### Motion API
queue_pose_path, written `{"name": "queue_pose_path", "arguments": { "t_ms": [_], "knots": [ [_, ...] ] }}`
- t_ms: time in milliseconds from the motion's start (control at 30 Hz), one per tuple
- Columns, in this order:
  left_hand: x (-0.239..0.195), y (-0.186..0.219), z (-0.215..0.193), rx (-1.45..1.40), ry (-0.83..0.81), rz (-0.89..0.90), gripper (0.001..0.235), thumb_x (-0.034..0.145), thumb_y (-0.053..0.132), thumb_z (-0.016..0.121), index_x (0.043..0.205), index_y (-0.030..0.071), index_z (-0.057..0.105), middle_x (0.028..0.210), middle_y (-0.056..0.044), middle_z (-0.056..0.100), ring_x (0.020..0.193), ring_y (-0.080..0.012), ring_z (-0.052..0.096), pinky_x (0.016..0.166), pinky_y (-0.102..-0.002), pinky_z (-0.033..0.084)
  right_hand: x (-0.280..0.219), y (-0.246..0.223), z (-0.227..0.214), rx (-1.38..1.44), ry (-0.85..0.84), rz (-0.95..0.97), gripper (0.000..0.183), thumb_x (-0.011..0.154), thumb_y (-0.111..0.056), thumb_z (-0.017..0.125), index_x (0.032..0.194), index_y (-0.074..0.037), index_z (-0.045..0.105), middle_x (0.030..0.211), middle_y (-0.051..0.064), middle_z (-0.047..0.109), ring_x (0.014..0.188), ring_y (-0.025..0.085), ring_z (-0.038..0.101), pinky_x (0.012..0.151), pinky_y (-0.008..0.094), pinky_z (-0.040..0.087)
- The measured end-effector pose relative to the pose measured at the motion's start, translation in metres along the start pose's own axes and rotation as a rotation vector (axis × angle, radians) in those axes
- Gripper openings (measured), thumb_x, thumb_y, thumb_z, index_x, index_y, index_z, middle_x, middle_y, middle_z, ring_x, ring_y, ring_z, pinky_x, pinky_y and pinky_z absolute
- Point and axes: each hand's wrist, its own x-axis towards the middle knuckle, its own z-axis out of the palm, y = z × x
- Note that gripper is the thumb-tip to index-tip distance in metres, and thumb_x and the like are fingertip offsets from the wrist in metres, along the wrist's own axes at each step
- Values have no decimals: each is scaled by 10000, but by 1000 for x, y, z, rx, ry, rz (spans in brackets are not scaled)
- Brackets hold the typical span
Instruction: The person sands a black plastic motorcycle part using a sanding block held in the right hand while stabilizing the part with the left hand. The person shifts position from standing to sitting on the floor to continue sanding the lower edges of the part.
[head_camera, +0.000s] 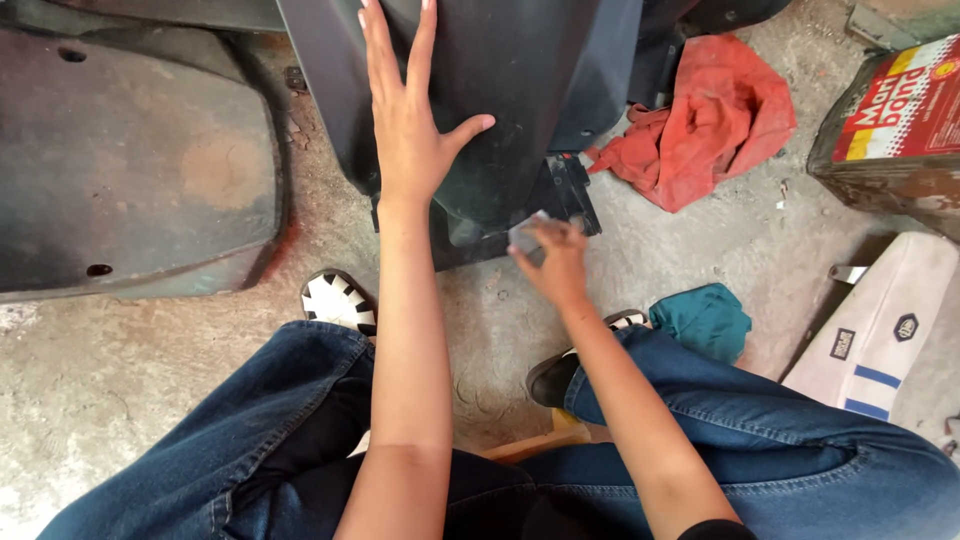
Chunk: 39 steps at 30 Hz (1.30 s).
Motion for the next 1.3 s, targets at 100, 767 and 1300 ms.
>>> {"name": "queue_pose_path", "arguments": {
  "t_ms": [100,767,1300],
  "knots": [
    [-1,1,4,34,-17,36,1285,732,295,1079,1662,306,194,1716,-165,-7,1613,-409,86,1342,-481,288,-11,-2,5,-46,93,-182,407,814,-336,839,1168,-149,764,1328,102,715,1221,368,572,1065,462,453],
    [4,11,3,36,-10,-42,1321,674,238,1045,1655,305,162,1714,-156,-38,1659,-414,79,1340,-469,372,-10,-17,4,-18,110,-41,247,881,-258,764,1064,-92,770,1130,112,744,1156,359,655,1186,593,320],
    [-5,4,5,-39,3,-37,1319,674,234,1059,1652,315,178,1715,-142,-47,1610,-413,91,1371,-471,322,-14,16,0,-182,40,-181,204,938,-244,764,1074,-92,771,1161,108,737,1172,339,644,1256,602,275]
  ]
}}
